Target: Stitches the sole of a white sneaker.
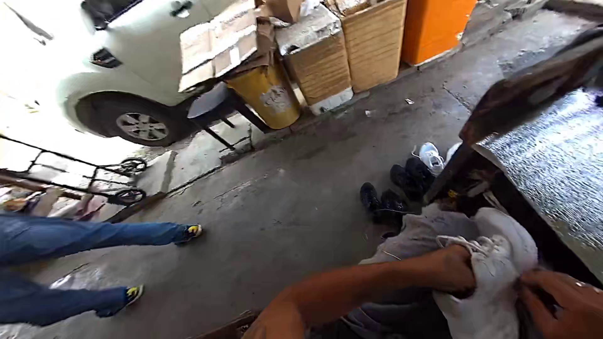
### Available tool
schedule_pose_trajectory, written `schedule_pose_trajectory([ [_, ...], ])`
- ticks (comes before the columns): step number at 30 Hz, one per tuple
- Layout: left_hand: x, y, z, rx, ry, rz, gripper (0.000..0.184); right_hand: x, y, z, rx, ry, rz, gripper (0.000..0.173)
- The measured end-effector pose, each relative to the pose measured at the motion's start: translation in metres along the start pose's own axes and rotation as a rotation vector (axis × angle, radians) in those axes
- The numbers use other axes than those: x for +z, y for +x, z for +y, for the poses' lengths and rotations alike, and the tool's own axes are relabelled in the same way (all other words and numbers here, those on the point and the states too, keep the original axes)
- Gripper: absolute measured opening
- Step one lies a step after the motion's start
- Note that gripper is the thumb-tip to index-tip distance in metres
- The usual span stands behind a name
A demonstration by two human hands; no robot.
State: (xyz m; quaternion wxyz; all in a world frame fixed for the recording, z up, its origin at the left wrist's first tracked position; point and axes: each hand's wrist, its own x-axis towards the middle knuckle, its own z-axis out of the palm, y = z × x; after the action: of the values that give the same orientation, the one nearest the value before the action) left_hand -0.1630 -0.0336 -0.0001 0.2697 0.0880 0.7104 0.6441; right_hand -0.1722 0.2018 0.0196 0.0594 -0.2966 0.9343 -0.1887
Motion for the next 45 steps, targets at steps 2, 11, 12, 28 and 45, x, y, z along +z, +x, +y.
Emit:
schedule_pose_trajectory([
  [2, -0.006, 0.000, 0.005, -0.044, 0.023, -0.033, 0.022, 0.020, -0.005, -0.006, 0.016, -0.071, 0.230, 0.030],
  [11, -0.020, -0.015, -0.018, -0.004, 0.118, -0.099, 0.012, 0.023, -0.025, -0.018, 0.148, 0.067, 0.230, 0.022],
  [12, -0.019, -0.016, -0.020, -0.016, 0.140, -0.112, 0.012, 0.020, -0.024, -0.017, 0.148, 0.101, 0.203, 0.024],
  [28, -0.013, -0.016, -0.012, 0.028, 0.280, -0.025, 0.018, 0.033, -0.079, 0.016, 0.498, 0.047, 0.241, 0.080],
  [45, -0.012, -0.017, -0.014, 0.068, 0.341, 0.021, 0.018, 0.047, -0.038, -0.023, 0.267, 0.070, 0.592, 0.019],
])
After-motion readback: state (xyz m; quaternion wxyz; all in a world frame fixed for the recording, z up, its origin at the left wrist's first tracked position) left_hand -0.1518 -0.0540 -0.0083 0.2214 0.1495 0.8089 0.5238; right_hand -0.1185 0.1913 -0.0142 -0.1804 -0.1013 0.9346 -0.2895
